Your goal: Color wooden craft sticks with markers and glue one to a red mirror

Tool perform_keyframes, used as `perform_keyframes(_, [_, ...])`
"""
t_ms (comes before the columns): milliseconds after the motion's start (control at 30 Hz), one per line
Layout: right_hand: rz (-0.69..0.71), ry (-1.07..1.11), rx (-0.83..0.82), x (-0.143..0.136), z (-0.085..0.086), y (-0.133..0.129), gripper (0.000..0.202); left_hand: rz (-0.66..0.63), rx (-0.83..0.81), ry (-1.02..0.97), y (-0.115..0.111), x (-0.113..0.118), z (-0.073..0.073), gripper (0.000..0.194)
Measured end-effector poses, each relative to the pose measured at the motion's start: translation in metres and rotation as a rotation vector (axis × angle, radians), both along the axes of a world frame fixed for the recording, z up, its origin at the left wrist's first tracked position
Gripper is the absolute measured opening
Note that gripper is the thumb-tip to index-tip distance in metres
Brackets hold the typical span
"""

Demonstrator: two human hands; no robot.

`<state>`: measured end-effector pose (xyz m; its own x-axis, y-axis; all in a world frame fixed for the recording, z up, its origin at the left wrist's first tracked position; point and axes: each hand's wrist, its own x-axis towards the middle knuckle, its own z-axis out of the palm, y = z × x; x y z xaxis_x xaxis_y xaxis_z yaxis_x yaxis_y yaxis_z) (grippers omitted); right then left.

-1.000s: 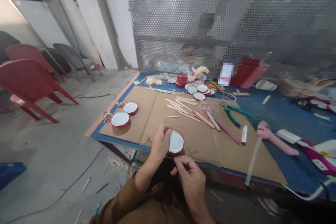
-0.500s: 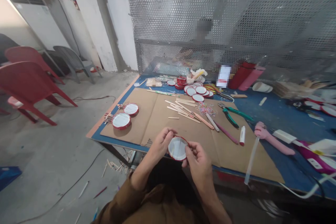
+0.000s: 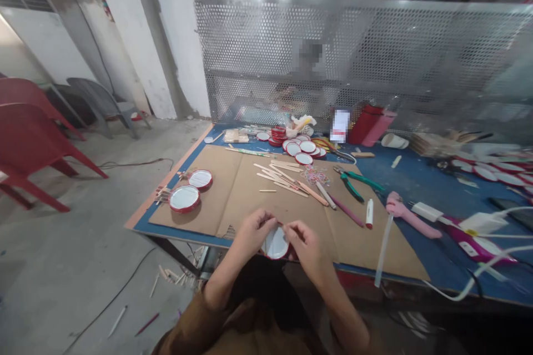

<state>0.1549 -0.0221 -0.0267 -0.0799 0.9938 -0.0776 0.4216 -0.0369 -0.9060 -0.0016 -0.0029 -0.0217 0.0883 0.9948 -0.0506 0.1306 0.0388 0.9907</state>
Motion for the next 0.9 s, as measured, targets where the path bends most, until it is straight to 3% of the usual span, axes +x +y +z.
perform_keyframes(67, [-0.043,-0.171,0.037,0.010,0.007,0.019,0.036,0.027,-0.024,-0.036,0.002,0.000,-0.001,0.015])
perform_keyframes(167, [-0.165,-0.599,0.195,0.020,0.017,0.052,0.022,0.038,-0.057,-0.112,0.003,0.000,-0.003,0.014])
perform_keyframes(300, [-0.152,-0.946,0.316,0.017,0.023,0.089,0.028,0.032,-0.070,-0.147,0.004,0.001,-0.006,0.018])
perform_keyframes(567, [-0.110,-0.950,0.212,0.014,0.012,0.123,0.028,0.042,-0.043,-0.084,0.004,0.002,-0.004,0.019])
perform_keyframes(900, [-0.214,-0.794,0.178,0.022,0.012,0.125,0.025,0.039,0.017,0.000,0.003,0.002,-0.002,0.016])
